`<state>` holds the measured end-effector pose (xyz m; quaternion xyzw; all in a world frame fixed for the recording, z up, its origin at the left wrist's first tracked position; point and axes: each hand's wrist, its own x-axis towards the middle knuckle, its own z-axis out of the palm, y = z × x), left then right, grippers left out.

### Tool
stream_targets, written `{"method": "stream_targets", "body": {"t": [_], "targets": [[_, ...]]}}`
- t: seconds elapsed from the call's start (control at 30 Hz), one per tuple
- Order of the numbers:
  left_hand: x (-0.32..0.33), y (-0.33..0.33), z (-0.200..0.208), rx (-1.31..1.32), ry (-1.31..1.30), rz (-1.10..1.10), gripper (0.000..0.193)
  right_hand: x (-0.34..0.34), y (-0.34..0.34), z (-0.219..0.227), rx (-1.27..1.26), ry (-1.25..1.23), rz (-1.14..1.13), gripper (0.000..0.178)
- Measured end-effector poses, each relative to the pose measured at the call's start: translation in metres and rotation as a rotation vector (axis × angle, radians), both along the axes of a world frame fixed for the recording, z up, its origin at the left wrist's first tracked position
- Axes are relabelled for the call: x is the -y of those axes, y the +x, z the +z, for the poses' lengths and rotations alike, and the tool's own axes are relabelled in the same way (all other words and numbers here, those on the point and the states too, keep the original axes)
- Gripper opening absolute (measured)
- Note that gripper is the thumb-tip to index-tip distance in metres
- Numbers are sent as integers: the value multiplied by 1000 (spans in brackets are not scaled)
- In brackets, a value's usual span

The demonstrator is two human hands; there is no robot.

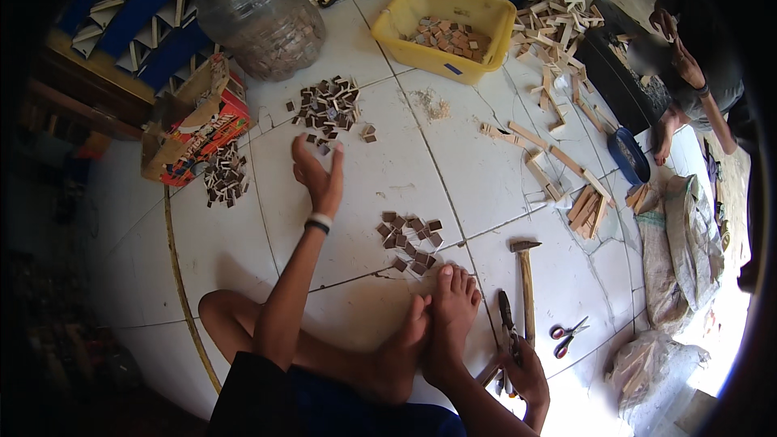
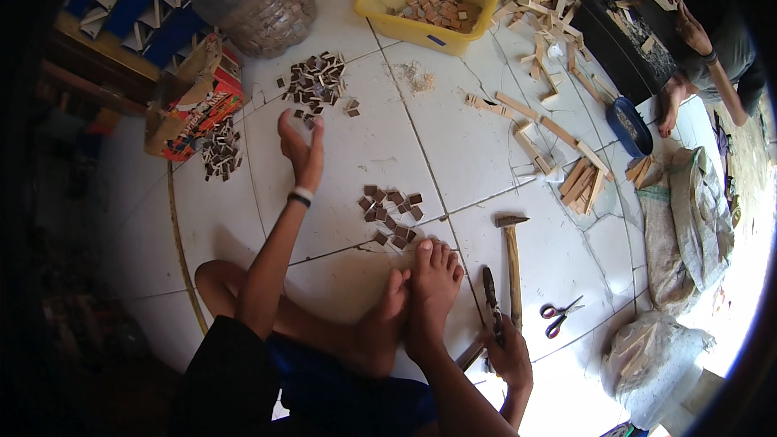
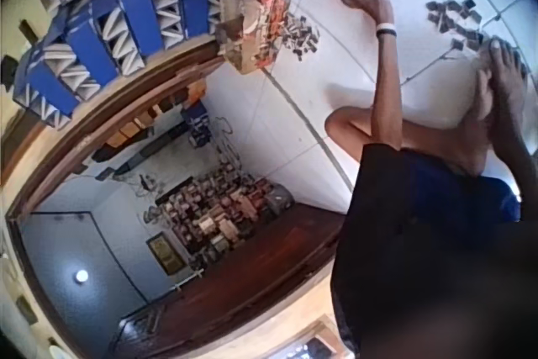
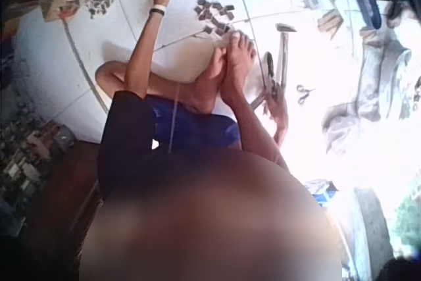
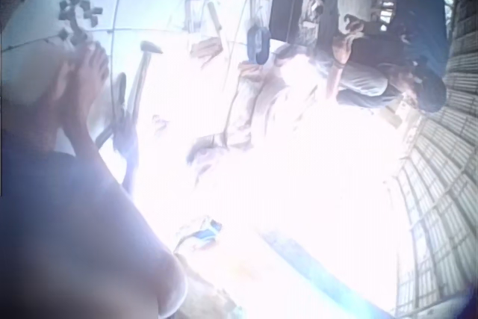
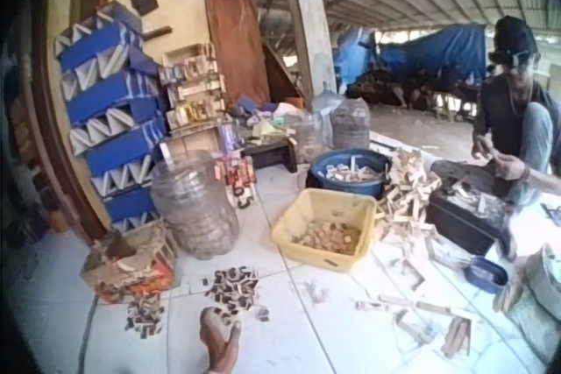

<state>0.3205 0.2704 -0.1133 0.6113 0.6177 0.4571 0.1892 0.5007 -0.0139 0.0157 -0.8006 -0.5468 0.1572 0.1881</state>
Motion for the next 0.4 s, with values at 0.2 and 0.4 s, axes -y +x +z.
{"method": "stream_targets", "body": {"t": [0.2,0.4], "targets": [[146,49,15,-612,-50,-766,85,8,-3,-21,-95,105,-34,39],[174,72,14,-574,-12,-627,91,16,-6,-26,-141,230,-2,56]]}}
